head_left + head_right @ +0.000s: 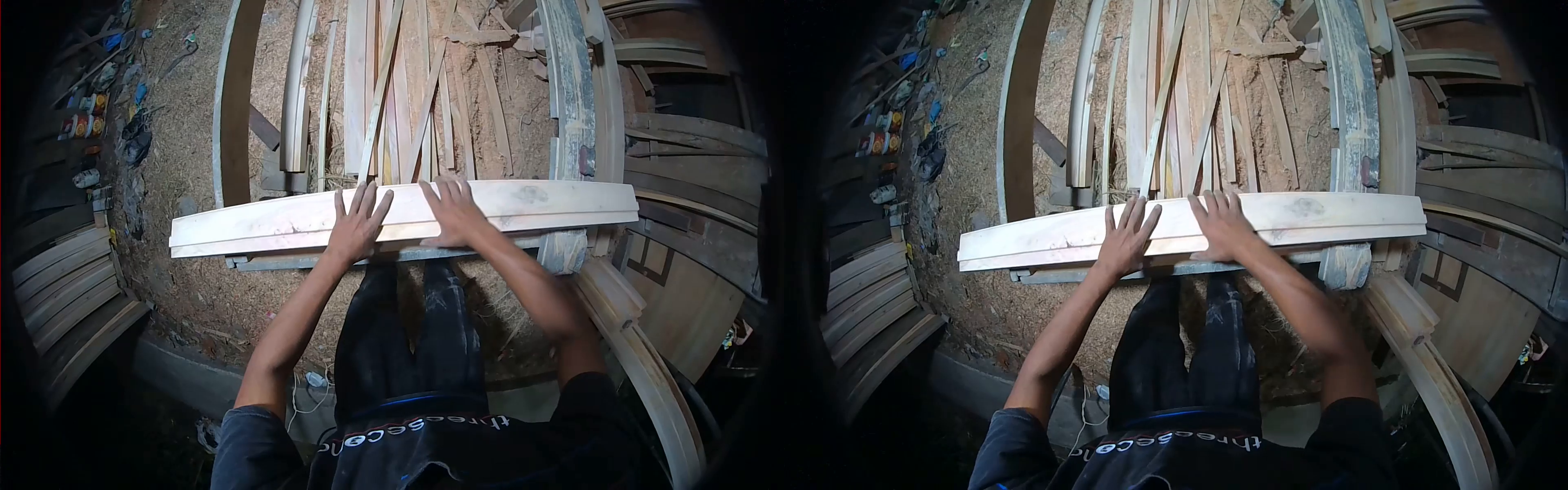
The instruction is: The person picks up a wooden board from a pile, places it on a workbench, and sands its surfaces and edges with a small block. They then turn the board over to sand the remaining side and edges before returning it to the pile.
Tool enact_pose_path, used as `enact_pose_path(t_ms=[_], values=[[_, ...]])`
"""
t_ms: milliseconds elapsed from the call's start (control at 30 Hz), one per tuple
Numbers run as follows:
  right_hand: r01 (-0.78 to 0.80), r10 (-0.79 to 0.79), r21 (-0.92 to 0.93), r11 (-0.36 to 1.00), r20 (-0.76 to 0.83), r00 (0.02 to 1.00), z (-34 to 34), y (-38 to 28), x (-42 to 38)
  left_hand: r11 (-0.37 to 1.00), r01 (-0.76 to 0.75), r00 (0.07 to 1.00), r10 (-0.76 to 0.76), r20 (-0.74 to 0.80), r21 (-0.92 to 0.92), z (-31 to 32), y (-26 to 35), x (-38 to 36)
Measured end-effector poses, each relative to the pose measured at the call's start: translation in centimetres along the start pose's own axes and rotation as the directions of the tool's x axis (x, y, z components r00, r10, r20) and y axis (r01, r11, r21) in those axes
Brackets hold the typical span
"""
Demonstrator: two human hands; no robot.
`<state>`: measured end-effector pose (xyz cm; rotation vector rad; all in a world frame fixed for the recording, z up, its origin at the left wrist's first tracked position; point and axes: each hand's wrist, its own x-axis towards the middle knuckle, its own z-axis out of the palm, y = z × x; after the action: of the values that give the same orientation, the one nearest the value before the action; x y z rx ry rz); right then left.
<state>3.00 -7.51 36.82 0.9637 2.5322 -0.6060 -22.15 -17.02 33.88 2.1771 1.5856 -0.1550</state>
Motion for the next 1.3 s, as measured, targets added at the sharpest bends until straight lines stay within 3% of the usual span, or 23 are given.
enact_pose_path(t_ms=[67,167,267,567,733,867,933,967,1133,1300], values=[[-0.008,0.007,-0.018,1.000,-0.065,0.998,1.6,-0.9,-1.0,0.999,0.006,1.000,-0.006,0.007,-0.054,0.0,0.1,-0.6],[-0.010,0.010,0.001,1.000,-0.238,0.971,3.8,-1.2,-1.5,0.997,-0.068,0.992,0.064,-0.113,-0.029,1.9,-0.7,-1.1],[-0.021,0.015,-0.019,1.000,-0.293,0.956,5.1,-1.1,-1.6,0.995,-0.098,0.976,0.089,-0.198,-0.035,3.5,-0.9,-1.2],[-0.020,0.033,0.033,0.999,-0.453,0.891,4.4,-0.1,1.1,0.995,-0.101,0.978,0.099,-0.182,-0.003,1.2,-3.5,2.2],[-0.054,0.056,0.017,0.998,-0.430,0.901,3.3,0.7,2.7,0.989,-0.121,0.948,0.142,-0.283,0.091,0.0,-5.0,4.8],[-0.079,0.068,-0.010,0.997,-0.417,0.906,3.5,0.9,2.5,0.984,-0.103,0.968,0.133,-0.214,0.149,-0.4,-4.7,5.2],[-0.070,0.055,-0.020,0.997,-0.425,0.903,3.7,1.4,2.9,0.997,0.006,0.997,0.000,-0.080,0.079,-1.4,-3.7,5.4],[-0.064,0.064,0.015,0.998,-0.447,0.892,3.9,1.8,2.8,0.998,-0.019,0.979,0.032,-0.200,0.067,0.0,-4.3,5.7],[-0.169,0.159,0.026,0.985,-0.512,0.844,4.1,3.9,1.2,0.998,-0.017,0.989,0.025,-0.145,0.055,-0.5,-4.5,5.6],[-0.067,0.074,0.033,0.997,-0.548,0.833,4.0,5.2,2.1,0.993,-0.033,0.983,0.052,-0.174,0.111,-0.1,-4.9,5.8]])
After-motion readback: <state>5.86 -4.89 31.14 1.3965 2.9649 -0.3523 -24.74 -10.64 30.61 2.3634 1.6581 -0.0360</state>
